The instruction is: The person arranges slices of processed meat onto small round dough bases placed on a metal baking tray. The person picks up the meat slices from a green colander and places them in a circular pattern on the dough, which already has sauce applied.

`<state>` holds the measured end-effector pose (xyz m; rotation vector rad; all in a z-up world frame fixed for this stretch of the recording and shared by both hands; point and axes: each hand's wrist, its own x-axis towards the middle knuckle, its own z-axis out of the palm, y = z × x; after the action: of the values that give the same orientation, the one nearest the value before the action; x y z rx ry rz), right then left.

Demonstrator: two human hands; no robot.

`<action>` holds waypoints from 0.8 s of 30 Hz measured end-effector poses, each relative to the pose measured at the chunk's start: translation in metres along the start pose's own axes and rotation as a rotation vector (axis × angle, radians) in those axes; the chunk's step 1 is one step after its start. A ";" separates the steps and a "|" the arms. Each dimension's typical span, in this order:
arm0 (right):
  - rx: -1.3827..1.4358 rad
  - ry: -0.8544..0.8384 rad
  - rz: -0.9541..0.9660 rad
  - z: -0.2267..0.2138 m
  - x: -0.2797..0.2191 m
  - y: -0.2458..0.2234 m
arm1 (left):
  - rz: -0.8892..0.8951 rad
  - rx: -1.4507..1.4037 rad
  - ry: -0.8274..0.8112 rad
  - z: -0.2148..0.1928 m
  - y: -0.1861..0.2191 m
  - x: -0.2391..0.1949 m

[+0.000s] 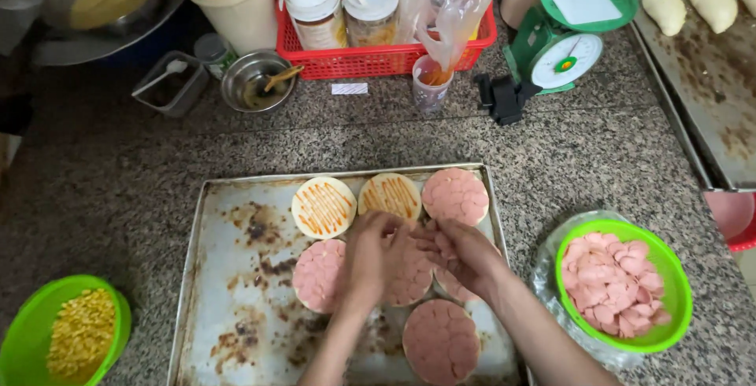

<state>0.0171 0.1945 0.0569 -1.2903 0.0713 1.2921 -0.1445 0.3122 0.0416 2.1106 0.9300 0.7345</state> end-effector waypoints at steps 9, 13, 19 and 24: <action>0.104 -0.074 0.003 -0.021 0.065 -0.010 | -0.208 0.156 0.120 0.025 -0.120 0.055; -0.020 -0.083 -0.069 -0.033 0.086 -0.003 | -0.181 0.065 0.079 0.045 -0.107 0.084; -0.060 -0.056 -0.156 -0.057 0.121 0.021 | -0.034 0.149 -0.033 0.071 -0.102 0.104; 0.029 -0.004 -0.112 -0.060 0.118 0.023 | -0.036 0.363 0.102 0.078 -0.113 0.099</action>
<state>0.0797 0.2222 -0.0582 -1.2497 0.0149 1.1932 -0.0744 0.4172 -0.0718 2.3768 1.2300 0.7009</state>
